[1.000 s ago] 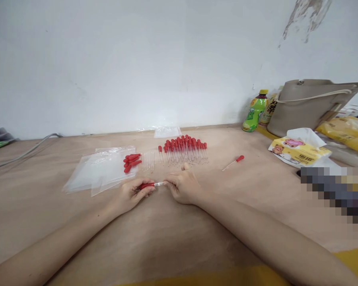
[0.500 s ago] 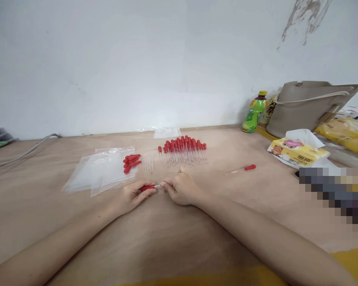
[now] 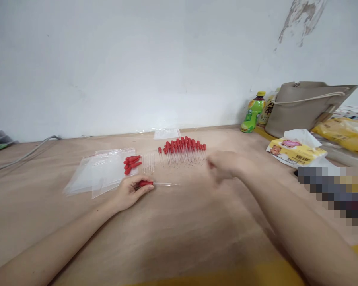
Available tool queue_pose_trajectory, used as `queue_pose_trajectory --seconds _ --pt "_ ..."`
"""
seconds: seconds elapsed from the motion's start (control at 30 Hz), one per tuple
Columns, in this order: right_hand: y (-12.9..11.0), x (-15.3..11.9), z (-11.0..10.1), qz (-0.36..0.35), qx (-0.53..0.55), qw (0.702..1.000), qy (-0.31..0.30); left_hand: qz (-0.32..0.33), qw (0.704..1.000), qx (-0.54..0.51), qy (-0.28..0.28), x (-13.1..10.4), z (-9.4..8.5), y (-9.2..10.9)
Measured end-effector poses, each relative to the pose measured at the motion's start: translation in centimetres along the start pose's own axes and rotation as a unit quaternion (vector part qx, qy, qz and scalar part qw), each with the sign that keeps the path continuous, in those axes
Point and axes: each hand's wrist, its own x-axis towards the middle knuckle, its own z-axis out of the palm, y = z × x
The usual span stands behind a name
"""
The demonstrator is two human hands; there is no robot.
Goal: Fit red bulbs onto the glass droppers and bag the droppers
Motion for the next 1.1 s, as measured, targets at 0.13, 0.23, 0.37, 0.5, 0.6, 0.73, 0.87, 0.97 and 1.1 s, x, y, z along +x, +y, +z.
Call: queue_pose_trajectory --seconds 0.13,0.23,0.37,0.5,0.6,0.73,0.87,0.97,1.1 --pt "6.4 -1.5 0.6 0.157 -0.029 0.982 -0.096 -0.008 1.000 -0.012 -0.016 0.2 0.0 0.0" --pt "8.4 -2.2 1.6 0.137 0.040 0.981 -0.133 -0.029 0.999 -0.031 -0.021 0.3 0.0 -0.2" --pt "7.0 -1.9 1.3 0.013 0.138 0.981 -0.137 -0.056 0.996 -0.070 -0.023 0.3 0.0 -0.3" --pt "2.0 0.5 0.3 -0.110 0.202 0.972 0.053 -0.062 0.984 -0.169 0.004 0.3 -0.2 0.0" --pt "-1.6 3.9 0.9 -0.150 0.160 0.933 0.286 -0.053 0.972 -0.227 0.032 0.4 -0.4 0.5" --pt "-3.7 8.5 2.5 -0.195 0.005 0.916 0.352 -0.064 0.965 -0.252 0.032 0.5 -0.5 1.1" --pt "-4.4 11.3 3.4 -0.213 -0.079 0.916 0.330 -0.090 0.953 -0.286 0.031 0.5 -0.5 1.2" --pt "-4.8 12.2 3.6 -0.213 -0.115 0.917 0.316 -0.102 0.948 -0.300 0.045 0.6 -0.3 1.1" --pt "-5.2 12.5 3.7 -0.207 -0.150 0.914 0.316 -0.100 0.943 -0.314 0.050 0.6 -0.2 0.9"
